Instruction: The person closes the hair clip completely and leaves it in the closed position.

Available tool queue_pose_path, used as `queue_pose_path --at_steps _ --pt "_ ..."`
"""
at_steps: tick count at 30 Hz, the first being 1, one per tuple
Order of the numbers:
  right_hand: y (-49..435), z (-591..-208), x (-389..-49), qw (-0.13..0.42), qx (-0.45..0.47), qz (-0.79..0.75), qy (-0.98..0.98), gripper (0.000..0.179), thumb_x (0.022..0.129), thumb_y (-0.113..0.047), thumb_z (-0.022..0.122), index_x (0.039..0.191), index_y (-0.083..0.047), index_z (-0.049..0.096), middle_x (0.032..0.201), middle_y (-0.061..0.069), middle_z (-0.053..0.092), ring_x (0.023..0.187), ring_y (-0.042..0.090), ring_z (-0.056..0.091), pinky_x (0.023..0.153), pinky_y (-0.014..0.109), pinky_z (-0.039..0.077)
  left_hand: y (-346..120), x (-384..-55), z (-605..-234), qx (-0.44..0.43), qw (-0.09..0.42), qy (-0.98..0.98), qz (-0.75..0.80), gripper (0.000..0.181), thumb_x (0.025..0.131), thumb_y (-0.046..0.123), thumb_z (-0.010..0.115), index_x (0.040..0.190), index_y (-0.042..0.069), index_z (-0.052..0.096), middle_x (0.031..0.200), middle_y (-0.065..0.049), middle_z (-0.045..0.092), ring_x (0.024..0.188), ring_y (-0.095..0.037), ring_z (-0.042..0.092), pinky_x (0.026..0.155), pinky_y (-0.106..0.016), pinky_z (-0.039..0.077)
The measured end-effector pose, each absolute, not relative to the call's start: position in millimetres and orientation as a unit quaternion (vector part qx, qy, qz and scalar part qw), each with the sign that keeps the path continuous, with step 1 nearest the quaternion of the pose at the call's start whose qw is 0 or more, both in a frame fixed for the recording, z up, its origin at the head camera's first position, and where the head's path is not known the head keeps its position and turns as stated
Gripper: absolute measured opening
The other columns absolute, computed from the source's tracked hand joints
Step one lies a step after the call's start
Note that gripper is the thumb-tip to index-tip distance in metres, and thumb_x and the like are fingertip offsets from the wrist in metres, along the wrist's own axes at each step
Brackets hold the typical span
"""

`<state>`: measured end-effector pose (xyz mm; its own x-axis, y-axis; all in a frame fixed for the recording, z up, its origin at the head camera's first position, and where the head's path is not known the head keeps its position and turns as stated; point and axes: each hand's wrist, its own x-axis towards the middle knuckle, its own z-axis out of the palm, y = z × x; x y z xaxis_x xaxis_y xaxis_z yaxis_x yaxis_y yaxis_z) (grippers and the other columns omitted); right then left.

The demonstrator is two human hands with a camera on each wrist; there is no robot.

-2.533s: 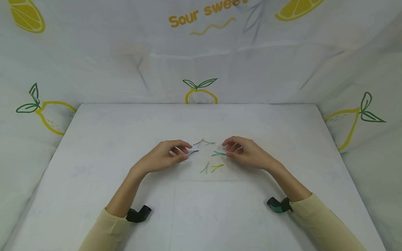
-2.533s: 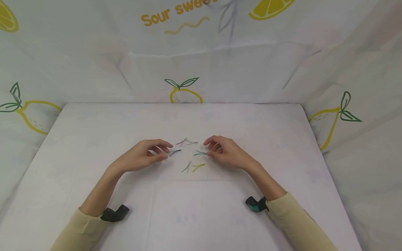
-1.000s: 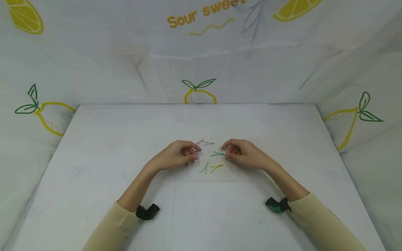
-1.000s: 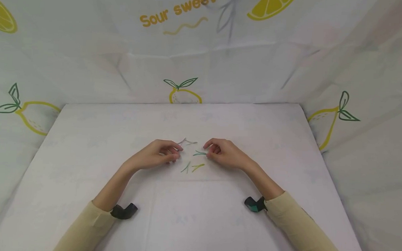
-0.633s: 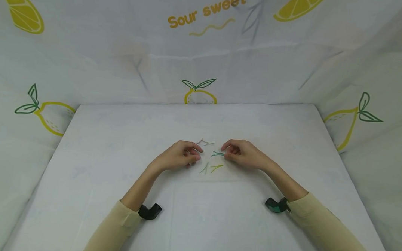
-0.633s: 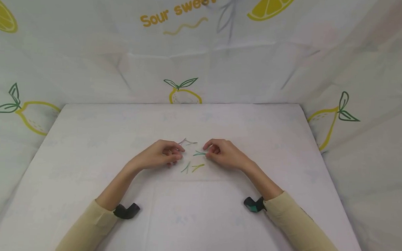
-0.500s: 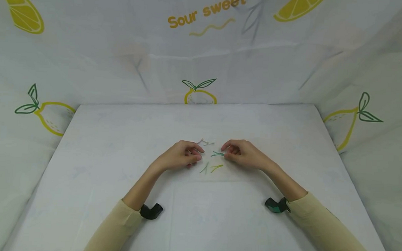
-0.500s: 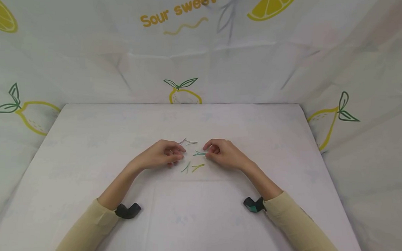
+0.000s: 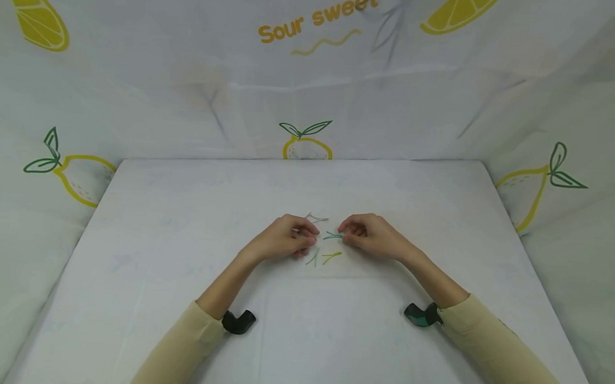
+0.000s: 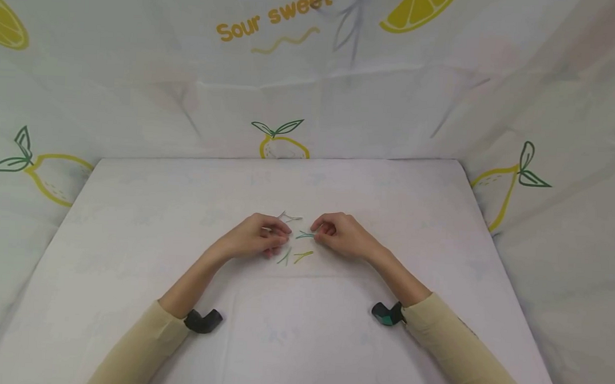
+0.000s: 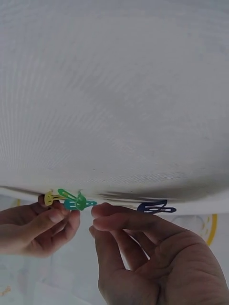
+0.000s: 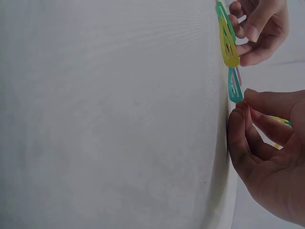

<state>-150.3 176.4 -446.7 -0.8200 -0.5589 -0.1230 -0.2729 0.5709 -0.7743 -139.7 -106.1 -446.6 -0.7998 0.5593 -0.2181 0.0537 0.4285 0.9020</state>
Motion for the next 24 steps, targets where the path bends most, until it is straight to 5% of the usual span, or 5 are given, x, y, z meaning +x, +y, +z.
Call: queue_pose_path --at_steps 24 --pt "174.8 -447.9 -150.4 0.185 -0.233 -0.396 0.869 0.016 0.102 -0.01 0.072 0.115 -0.002 0.076 0.095 0.007 0.075 0.084 0.014 0.064 0.077 0.023 0.053 -90.8 -141.0 -447.3 0.176 0.257 0.806 0.503 0.024 0.105 0.006 0.069 0.126 -0.005 0.071 0.104 -0.014 0.072 0.07 -0.011 0.07 0.063 -0.025 0.061"
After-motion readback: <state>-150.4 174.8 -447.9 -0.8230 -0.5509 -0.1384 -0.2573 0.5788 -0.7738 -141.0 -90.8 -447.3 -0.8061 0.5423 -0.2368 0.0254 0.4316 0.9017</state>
